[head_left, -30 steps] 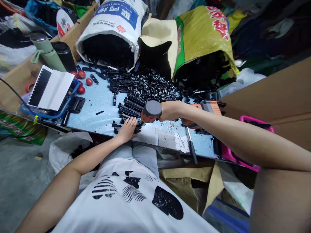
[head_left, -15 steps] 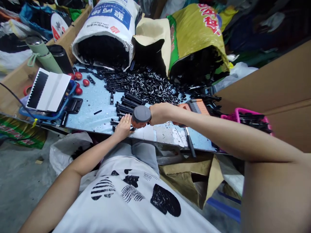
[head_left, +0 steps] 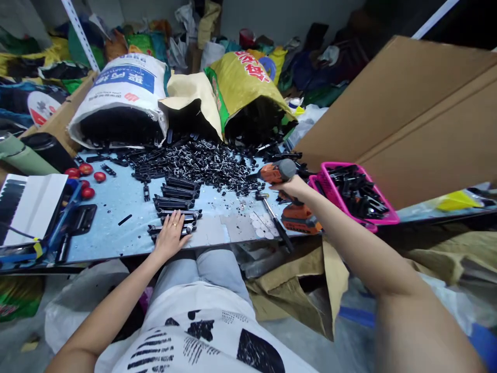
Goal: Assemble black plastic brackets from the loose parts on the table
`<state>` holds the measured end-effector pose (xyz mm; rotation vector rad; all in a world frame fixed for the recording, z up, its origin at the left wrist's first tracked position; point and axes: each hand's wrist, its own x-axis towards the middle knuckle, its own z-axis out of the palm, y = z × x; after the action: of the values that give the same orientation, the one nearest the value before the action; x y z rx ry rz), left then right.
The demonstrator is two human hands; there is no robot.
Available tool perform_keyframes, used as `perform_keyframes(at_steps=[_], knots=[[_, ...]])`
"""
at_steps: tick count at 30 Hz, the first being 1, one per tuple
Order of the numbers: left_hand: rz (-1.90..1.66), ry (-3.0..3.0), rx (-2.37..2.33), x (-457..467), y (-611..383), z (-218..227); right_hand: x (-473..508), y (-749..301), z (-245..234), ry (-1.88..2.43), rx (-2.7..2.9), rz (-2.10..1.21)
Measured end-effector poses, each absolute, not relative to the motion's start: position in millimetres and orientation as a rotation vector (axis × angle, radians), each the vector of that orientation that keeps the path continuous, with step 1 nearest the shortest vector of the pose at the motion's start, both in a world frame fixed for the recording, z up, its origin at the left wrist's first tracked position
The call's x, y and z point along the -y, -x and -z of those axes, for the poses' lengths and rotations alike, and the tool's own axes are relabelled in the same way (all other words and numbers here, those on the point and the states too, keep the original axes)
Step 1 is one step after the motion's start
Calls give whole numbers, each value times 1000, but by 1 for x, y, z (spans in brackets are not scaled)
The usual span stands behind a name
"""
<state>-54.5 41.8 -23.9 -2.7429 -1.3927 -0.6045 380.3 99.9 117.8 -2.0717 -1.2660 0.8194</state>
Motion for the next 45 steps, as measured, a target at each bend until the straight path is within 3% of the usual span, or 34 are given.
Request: perform_keyframes(at_steps=[5, 12, 17, 27, 33, 45], knots=[[884, 2721, 1395, -35, 47, 22, -133, -439, -86, 2197, 1003, -767], [1015, 2669, 1557, -32, 36, 27, -142, -466, -62, 2259, 983, -804], [1022, 2644, 1628, -32, 29, 28, -141, -476, -59, 2453, 1160, -432], [1020, 2597, 1670, -31, 19, 25, -115, -457, -85, 2723, 1340, -112], [1013, 2479, 1674, -28, 15, 28, -93, -394, -99, 2307, 1456, 470], [975, 2544, 1690, -28, 15, 32, -107, -214, -52, 1492, 2286, -135]])
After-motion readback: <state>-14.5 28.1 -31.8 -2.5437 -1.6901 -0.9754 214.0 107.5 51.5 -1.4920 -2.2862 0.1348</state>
